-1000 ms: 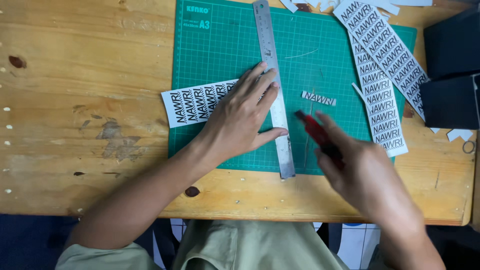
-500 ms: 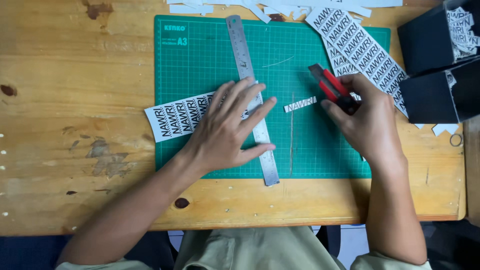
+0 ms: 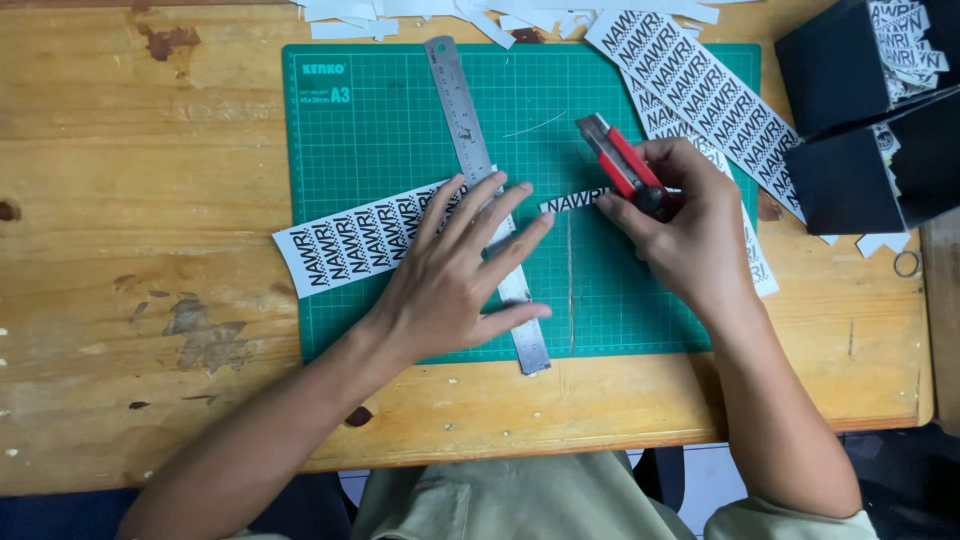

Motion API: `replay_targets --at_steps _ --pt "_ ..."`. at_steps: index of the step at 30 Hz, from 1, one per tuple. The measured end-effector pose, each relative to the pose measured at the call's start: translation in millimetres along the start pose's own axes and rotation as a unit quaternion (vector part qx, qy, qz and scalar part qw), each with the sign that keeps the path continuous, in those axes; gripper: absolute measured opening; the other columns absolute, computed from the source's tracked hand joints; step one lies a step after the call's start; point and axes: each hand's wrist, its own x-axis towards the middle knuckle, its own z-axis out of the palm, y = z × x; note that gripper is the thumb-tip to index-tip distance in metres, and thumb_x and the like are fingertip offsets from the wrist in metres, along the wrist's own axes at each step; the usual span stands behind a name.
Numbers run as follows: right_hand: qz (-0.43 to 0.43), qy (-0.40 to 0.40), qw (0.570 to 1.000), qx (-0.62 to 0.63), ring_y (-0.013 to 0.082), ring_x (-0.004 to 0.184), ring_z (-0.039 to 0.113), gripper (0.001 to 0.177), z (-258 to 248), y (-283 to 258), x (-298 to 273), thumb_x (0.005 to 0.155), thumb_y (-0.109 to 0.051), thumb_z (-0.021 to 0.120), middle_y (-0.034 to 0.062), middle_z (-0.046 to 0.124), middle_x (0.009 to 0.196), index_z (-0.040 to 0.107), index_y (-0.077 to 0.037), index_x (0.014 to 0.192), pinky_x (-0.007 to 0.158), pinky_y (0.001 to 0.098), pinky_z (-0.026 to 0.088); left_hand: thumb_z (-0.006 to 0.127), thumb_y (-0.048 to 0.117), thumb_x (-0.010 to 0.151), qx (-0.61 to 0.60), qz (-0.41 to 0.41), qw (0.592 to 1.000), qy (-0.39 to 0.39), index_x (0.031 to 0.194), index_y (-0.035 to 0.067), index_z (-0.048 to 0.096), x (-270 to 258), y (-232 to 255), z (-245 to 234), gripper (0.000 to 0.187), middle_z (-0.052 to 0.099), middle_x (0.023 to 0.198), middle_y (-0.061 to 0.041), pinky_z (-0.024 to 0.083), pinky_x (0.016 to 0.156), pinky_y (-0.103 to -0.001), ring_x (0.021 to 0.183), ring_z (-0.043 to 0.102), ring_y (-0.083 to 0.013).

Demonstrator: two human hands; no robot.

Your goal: The person uses a metal ruler and a red utility knife to cut a sheet of white stickers printed with the text 'NAWRI' on a green cutting mat. They align the ruler along the sticker sheet and slice through the material to separate individual labels, repeating the process for multiple rows.

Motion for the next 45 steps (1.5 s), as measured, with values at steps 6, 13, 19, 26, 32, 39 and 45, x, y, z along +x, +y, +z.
replay_targets --at_steps 6,13,19,26,32,39,45 --pt "0.011 -0.022 0.979 0.205 0.0074 0.067 0.062 0.036 0.0 -40.2 -13.3 0.1 -0.007 0.089 0.0076 0.078 0.102 0.066 -0.004 0.127 0.047 0.021 0.052 0.095 0.025 0.114 -0.083 -0.029 0.98 0.179 0.157 0.001 0.064 2.7 -2.6 -18.5 0.059 0.083 0.139 -0.012 0.059 0.106 -0.044 0.123 0.081 -0.0263" --pt "0.043 -0.059 0.959 0.273 0.0062 0.063 0.062 0.043 13.1 -37.2 -16.6 0.095 -0.007 0.091 0.0076 0.08 0.101 0.066 -0.006 0.13 0.045 0.0201 0.052 0.098 0.014 0.111 -0.057 -0.016 0.975 0.214 0.142 0.004 0.077 4.4 1.6 -25.0 0.039 0.088 0.13 -0.007 0.052 0.096 -0.04 0.111 0.085 -0.0191" --pt "0.037 -0.066 0.962 0.262 0.0045 0.065 0.062 0.04 14.8 -37.5 -15.8 0.095 -0.01 0.091 0.0073 0.082 0.102 0.067 -0.007 0.127 0.044 0.0197 0.051 0.097 0.009 0.107 -0.06 -0.008 0.972 0.226 0.127 0.006 0.084 6.2 0.3 -26.0 0.025 0.088 0.119 -0.007 0.049 0.091 -0.04 0.104 0.083 -0.0199" --pt "-0.03 -0.047 0.962 0.267 0.0064 0.068 0.066 0.037 2.4 -43.7 -19.4 0.1 -0.008 0.088 0.0093 0.082 0.103 0.065 -0.004 0.128 0.046 0.0201 0.052 0.096 0.008 0.107 -0.074 -0.022 0.968 0.237 0.124 0.005 0.084 14.4 9.2 -32.9 0.021 0.088 0.118 -0.007 0.051 0.092 -0.04 0.103 0.082 -0.0218" --pt "-0.07 0.025 0.959 0.272 0.0059 0.058 0.057 0.034 -28.7 -37.4 -11.8 0.102 -0.009 0.089 0.0083 0.08 0.1 0.065 -0.005 0.127 0.046 0.0201 0.049 0.094 0.006 0.108 -0.108 -0.018 0.966 0.234 0.123 0.005 0.085 59.2 22.0 -33.6 0.017 0.086 0.111 -0.009 0.051 0.092 -0.04 0.099 0.082 -0.0248" --pt "-0.12 0.247 0.938 0.214 0.0129 0.052 0.053 0.029 -86.9 -20.3 0.0 0.112 0.004 0.085 0.0132 0.076 0.107 0.061 0.0 0.128 0.037 0.0251 0.045 0.093 0.007 0.11 -0.164 0.036 0.948 0.269 0.124 0.012 0.083 167.3 45.4 7.6 0.018 0.083 0.106 0.0 0.046 0.094 -0.038 0.088 0.078 -0.0175" --pt "-0.196 0.377 0.895 0.134 0.0211 0.106 0.081 0.031 -127.8 39.2 26.3 0.106 0.011 0.084 0.0209 0.083 0.115 0.063 0.0 0.127 0.092 0.0296 0.064 0.089 0.015 0.109 -0.181 0.034 0.948 0.259 0.124 0.018 0.081 248.3 60.5 70.1 0.017 0.078 0.1 0.011 0.044 0.088 -0.039 0.066 0.063 -0.012"
